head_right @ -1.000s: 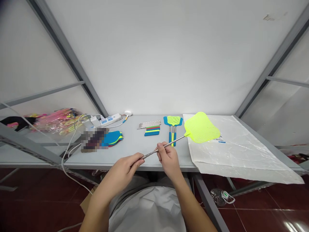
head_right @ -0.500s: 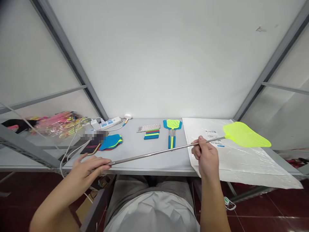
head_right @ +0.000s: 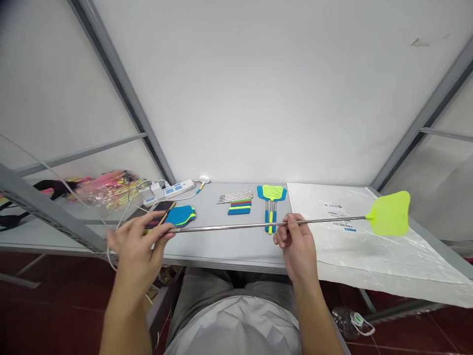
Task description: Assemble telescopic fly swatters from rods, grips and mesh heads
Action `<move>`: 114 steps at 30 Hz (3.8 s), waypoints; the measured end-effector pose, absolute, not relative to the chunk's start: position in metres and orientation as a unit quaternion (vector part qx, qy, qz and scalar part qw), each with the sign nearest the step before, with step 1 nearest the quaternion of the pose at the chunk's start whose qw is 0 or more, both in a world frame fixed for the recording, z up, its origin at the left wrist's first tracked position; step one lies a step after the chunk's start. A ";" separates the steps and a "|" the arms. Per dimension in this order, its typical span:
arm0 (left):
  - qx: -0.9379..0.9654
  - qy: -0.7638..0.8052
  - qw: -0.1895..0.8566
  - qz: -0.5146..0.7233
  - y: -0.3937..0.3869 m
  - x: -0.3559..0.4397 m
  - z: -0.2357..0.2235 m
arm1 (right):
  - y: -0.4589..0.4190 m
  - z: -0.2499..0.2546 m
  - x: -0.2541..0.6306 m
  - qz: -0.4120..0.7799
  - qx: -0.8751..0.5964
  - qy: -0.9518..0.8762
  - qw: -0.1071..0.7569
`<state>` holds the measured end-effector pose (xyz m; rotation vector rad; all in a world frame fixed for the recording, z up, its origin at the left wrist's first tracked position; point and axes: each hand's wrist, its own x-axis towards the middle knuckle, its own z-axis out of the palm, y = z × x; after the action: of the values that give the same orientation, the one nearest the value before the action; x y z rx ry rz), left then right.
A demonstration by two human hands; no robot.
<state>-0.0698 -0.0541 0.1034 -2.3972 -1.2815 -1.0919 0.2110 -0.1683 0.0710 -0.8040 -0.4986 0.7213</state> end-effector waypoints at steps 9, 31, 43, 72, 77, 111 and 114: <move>-0.596 -0.324 -0.014 -0.735 -0.066 -0.001 0.063 | -0.166 0.064 0.209 0.290 -0.364 -0.293 0.835; -0.183 -0.214 -0.580 -0.764 -0.062 -0.018 0.077 | -0.161 0.044 0.210 0.312 -0.425 -0.250 0.812; -0.080 -0.171 -0.643 -0.742 -0.022 -0.047 0.064 | -0.150 0.036 0.221 0.351 -0.429 -0.238 0.798; -0.114 -0.241 -0.622 -0.736 -0.015 -0.039 0.056 | -0.157 0.043 0.240 0.279 -0.380 -0.202 0.858; -0.151 -0.242 -0.656 -0.699 -0.040 -0.002 0.050 | -0.155 0.041 0.236 0.318 -0.382 -0.243 0.833; -0.063 -0.106 -0.734 -0.668 -0.033 -0.051 0.071 | -0.150 0.044 0.227 0.342 -0.320 -0.137 0.873; -0.042 -0.145 -0.709 -0.689 -0.025 -0.059 0.069 | -0.153 0.049 0.217 0.294 -0.313 -0.228 0.874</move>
<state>-0.0588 -0.0255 0.0695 0.0924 0.3219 1.5297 0.2169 -0.1528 0.0488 -0.6527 -0.4771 0.6144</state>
